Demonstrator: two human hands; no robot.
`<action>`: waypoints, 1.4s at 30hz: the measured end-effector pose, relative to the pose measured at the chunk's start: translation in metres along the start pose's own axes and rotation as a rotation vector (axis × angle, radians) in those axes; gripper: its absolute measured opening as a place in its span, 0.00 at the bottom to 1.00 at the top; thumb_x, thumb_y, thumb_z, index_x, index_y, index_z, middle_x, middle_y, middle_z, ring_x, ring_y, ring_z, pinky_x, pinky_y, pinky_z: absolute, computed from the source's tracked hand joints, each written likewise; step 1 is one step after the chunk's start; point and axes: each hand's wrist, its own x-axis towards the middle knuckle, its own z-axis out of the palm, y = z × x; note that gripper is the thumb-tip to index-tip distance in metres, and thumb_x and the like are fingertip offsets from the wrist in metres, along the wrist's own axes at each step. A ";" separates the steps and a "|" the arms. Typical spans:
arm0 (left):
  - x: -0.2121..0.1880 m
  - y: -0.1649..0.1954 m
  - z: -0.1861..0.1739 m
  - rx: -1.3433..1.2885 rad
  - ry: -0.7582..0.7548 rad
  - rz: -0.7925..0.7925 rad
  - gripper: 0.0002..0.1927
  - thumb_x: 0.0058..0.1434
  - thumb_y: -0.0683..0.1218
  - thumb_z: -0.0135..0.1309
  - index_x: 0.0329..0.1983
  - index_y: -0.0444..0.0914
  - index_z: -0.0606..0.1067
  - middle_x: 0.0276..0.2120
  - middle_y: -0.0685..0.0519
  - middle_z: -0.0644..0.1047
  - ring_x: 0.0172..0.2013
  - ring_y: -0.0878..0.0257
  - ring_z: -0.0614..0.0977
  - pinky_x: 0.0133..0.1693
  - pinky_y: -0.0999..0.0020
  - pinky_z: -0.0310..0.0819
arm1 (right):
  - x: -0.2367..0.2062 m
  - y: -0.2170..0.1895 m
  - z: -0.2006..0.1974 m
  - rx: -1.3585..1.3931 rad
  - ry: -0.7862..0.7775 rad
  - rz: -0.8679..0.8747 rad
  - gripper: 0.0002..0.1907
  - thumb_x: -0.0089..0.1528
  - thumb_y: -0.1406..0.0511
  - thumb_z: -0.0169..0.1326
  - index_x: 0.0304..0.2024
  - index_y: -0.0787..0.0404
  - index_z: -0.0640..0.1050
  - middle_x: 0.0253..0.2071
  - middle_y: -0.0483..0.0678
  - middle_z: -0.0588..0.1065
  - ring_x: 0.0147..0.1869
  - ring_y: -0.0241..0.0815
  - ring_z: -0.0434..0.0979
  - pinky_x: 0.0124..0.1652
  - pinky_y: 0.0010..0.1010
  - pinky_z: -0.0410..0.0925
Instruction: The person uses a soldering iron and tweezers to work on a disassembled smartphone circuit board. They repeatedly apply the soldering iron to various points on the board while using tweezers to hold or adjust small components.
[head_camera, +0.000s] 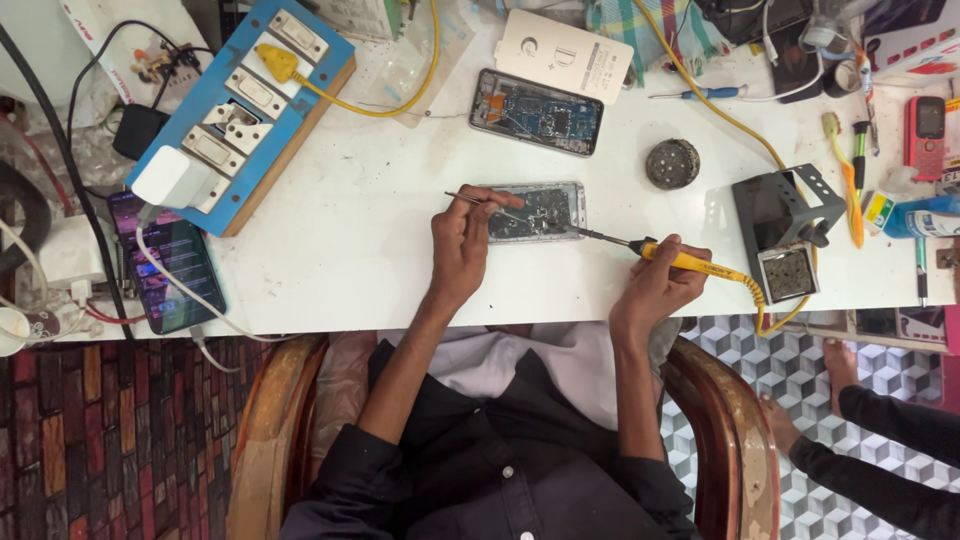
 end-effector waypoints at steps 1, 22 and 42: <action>0.001 0.001 0.000 0.015 -0.004 0.017 0.10 0.77 0.43 0.42 0.44 0.33 0.73 0.42 0.49 0.85 0.24 0.77 0.68 0.26 0.77 0.61 | 0.000 -0.001 0.000 -0.007 0.002 0.000 0.10 0.73 0.65 0.51 0.39 0.62 0.66 0.26 0.44 0.69 0.22 0.28 0.63 0.23 0.21 0.58; 0.011 -0.001 0.006 -0.214 0.247 -0.058 0.12 0.78 0.49 0.39 0.47 0.36 0.68 0.37 0.48 0.80 0.23 0.75 0.66 0.24 0.79 0.61 | 0.001 -0.007 0.000 -0.012 -0.055 -0.004 0.11 0.75 0.63 0.48 0.39 0.60 0.65 0.24 0.44 0.67 0.22 0.28 0.63 0.24 0.21 0.59; 0.019 0.002 -0.003 -0.146 0.063 0.009 0.16 0.79 0.51 0.41 0.46 0.34 0.70 0.35 0.51 0.82 0.19 0.78 0.61 0.20 0.80 0.54 | -0.003 -0.010 0.001 0.001 -0.001 -0.034 0.11 0.74 0.63 0.50 0.40 0.61 0.66 0.26 0.43 0.67 0.23 0.28 0.62 0.24 0.21 0.58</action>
